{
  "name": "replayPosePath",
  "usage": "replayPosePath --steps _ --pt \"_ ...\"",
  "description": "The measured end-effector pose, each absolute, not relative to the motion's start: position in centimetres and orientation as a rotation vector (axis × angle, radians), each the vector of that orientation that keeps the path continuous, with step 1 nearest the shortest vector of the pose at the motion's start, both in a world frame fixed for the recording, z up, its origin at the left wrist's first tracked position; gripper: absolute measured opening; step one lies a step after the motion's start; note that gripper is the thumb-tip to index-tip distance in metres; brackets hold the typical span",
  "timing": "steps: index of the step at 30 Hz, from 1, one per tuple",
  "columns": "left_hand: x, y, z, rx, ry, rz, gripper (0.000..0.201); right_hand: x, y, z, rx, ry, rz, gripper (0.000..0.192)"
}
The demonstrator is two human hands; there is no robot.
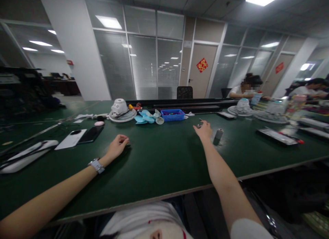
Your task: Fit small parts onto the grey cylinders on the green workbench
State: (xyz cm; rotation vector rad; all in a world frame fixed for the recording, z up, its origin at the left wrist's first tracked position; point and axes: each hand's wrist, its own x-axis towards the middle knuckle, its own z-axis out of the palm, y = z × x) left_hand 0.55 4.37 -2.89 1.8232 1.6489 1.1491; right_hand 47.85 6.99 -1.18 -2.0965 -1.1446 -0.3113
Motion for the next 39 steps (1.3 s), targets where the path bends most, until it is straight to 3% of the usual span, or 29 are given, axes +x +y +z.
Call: replayPosePath --steps 2,9,12,19,24,32,39 --pt "0.5 4.4 -3.0 1.829 1.65 1.151 0.02 47.9 7.1 -1.5 -2.171 -1.083 -0.171 0.068" --pt "0.5 4.3 -3.2 1.953 1.595 1.193 0.023 46.6 7.6 -1.5 -2.135 -1.137 -0.09 0.051" --pt "0.9 3.9 -3.1 2.085 1.504 1.212 0.027 42.2 7.5 -1.1 -1.918 -1.324 -0.057 0.048" --pt "2.3 1.8 -2.2 2.495 1.236 1.21 0.033 28.4 2.7 -1.3 -1.267 -1.848 0.409 0.053" --pt "3.9 0.3 -1.8 2.459 1.138 1.172 0.04 25.5 0.2 -1.8 -1.099 -1.977 0.592 0.066" --pt "5.5 -0.1 -1.7 2.296 1.054 1.149 0.034 25.3 -0.3 -2.1 -0.999 -2.096 0.58 0.074" --pt "5.5 0.0 -0.9 2.184 1.166 1.265 0.034 24.9 -0.5 -2.4 -1.013 -2.136 0.507 0.069"
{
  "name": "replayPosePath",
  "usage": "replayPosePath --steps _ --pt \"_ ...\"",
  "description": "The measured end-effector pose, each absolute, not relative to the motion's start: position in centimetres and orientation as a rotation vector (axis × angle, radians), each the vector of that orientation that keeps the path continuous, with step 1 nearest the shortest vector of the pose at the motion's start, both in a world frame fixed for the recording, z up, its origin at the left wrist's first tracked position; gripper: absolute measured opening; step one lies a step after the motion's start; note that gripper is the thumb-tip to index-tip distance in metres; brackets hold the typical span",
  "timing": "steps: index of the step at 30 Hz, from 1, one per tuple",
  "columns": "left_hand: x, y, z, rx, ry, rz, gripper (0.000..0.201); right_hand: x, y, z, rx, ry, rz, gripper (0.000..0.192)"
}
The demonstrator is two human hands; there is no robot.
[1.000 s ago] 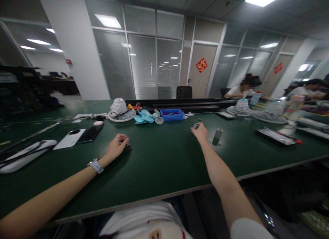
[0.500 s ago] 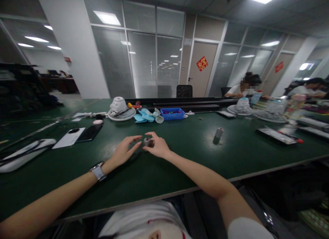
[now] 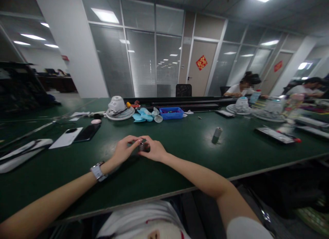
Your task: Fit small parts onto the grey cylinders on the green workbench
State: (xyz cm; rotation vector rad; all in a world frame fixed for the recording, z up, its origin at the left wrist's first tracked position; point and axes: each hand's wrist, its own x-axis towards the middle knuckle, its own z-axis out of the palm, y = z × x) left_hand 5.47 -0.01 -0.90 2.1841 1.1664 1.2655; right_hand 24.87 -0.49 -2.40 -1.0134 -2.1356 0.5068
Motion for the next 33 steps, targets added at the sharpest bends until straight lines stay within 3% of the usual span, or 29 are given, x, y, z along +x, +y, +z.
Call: replayPosePath --steps 4,14,22,27,33 --pt "4.2 1.1 -0.8 2.174 1.247 1.315 0.037 25.0 -0.4 -2.4 -1.03 -2.144 0.524 0.071" --pt "1.9 3.4 -3.4 2.334 1.349 0.937 0.042 26.3 0.1 -1.5 -1.096 -2.002 0.524 0.062" --pt "1.7 3.7 -3.8 2.434 1.335 0.851 0.043 40.8 6.4 0.3 -1.881 -1.383 -0.166 0.044" --pt "1.7 3.9 -4.1 2.451 1.32 0.866 0.042 46.7 6.8 -0.8 -2.174 -1.114 -0.151 0.046" --pt "2.0 3.8 -3.6 2.285 1.38 1.006 0.052 47.2 6.7 -1.3 -2.278 -1.109 -0.059 0.048"
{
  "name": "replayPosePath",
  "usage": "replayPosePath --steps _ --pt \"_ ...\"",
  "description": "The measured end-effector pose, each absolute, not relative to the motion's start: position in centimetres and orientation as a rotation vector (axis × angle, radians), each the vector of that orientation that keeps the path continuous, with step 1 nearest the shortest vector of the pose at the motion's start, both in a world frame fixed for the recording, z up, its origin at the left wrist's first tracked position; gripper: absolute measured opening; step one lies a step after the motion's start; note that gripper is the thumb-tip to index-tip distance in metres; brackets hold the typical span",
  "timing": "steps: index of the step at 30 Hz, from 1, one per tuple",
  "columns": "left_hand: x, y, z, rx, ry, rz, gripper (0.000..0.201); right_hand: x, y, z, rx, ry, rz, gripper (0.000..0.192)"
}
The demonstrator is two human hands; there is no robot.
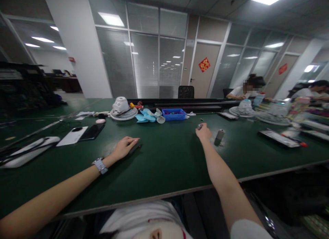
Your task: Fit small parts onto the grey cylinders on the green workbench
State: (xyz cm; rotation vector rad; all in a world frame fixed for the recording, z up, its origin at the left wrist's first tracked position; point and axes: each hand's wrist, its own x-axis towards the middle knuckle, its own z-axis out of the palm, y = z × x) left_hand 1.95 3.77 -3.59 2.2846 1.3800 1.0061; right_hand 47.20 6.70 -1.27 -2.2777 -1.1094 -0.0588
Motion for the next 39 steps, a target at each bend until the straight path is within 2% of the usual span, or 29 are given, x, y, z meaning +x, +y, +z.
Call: replayPosePath --steps 4,6,9,12,14,17,23,28,34,39 --pt "1.6 4.3 -3.6 2.081 1.496 1.122 0.055 44.5 6.5 -0.5 -2.188 -1.172 -0.385 0.063" --pt "1.3 4.6 -3.7 1.963 1.527 1.15 0.056 41.1 5.9 -0.2 -1.985 -1.384 -0.499 0.058" --pt "1.1 5.0 -3.9 1.801 1.531 1.177 0.058 34.2 4.2 -0.3 -1.535 -1.916 -0.265 0.041" --pt "1.0 5.0 -4.0 1.791 1.517 1.213 0.056 27.7 2.0 -0.9 -1.058 -2.336 0.116 0.036" --pt "1.1 5.0 -4.0 1.828 1.509 1.229 0.055 25.0 0.9 -1.3 -0.876 -2.455 0.28 0.035" --pt "1.2 4.9 -4.0 1.847 1.515 1.227 0.055 23.7 0.5 -1.9 -0.779 -2.516 0.358 0.033" --pt "1.3 4.6 -3.9 1.849 1.521 1.198 0.054 24.6 1.3 -2.6 -0.882 -2.452 0.282 0.026" --pt "1.4 4.5 -3.8 1.839 1.52 1.201 0.052 27.3 3.0 -1.7 -1.025 -2.311 0.174 0.036" --pt "1.2 4.8 -4.2 1.838 1.484 1.189 0.05 39.9 6.1 1.5 -1.585 -1.759 -0.403 0.043" --pt "1.1 5.1 -4.6 1.836 1.486 1.176 0.048 47.6 6.5 1.1 -1.952 -1.478 -0.442 0.041"
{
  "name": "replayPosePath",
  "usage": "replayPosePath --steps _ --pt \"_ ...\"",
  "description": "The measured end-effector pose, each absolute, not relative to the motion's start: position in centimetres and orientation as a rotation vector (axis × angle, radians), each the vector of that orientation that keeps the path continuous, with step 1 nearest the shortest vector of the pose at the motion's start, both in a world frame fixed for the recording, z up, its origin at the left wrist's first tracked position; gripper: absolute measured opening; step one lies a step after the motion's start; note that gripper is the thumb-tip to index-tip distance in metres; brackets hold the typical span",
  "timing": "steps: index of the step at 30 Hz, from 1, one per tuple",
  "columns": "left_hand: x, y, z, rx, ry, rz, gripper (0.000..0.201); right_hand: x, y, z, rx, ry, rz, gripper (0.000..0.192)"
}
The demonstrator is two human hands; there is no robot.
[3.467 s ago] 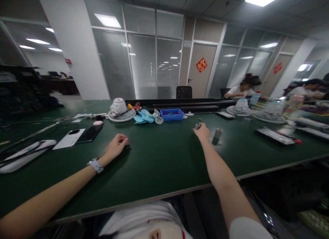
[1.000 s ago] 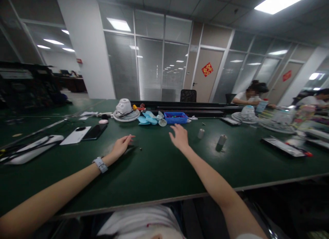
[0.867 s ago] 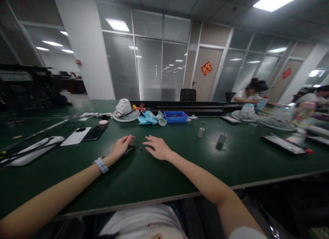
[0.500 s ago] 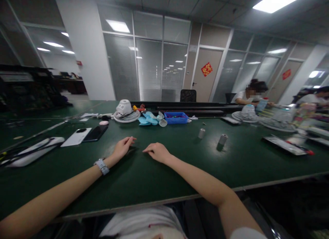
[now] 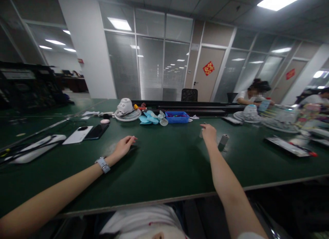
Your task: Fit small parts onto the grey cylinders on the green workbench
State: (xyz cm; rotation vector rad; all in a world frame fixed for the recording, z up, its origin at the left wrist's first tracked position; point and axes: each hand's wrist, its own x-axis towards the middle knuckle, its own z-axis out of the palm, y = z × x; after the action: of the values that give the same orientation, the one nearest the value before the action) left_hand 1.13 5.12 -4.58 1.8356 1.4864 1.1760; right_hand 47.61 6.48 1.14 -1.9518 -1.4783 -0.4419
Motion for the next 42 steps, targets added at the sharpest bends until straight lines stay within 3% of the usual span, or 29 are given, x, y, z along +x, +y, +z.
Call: replayPosePath --steps 21,42 --pt "1.5 4.8 -4.3 1.834 1.488 1.186 0.04 48.2 7.3 -0.3 -2.017 -1.375 -0.434 0.032" --pt "1.6 4.2 -3.7 1.862 1.524 1.171 0.033 48.6 7.3 -0.3 -1.985 -1.246 -0.206 0.03"
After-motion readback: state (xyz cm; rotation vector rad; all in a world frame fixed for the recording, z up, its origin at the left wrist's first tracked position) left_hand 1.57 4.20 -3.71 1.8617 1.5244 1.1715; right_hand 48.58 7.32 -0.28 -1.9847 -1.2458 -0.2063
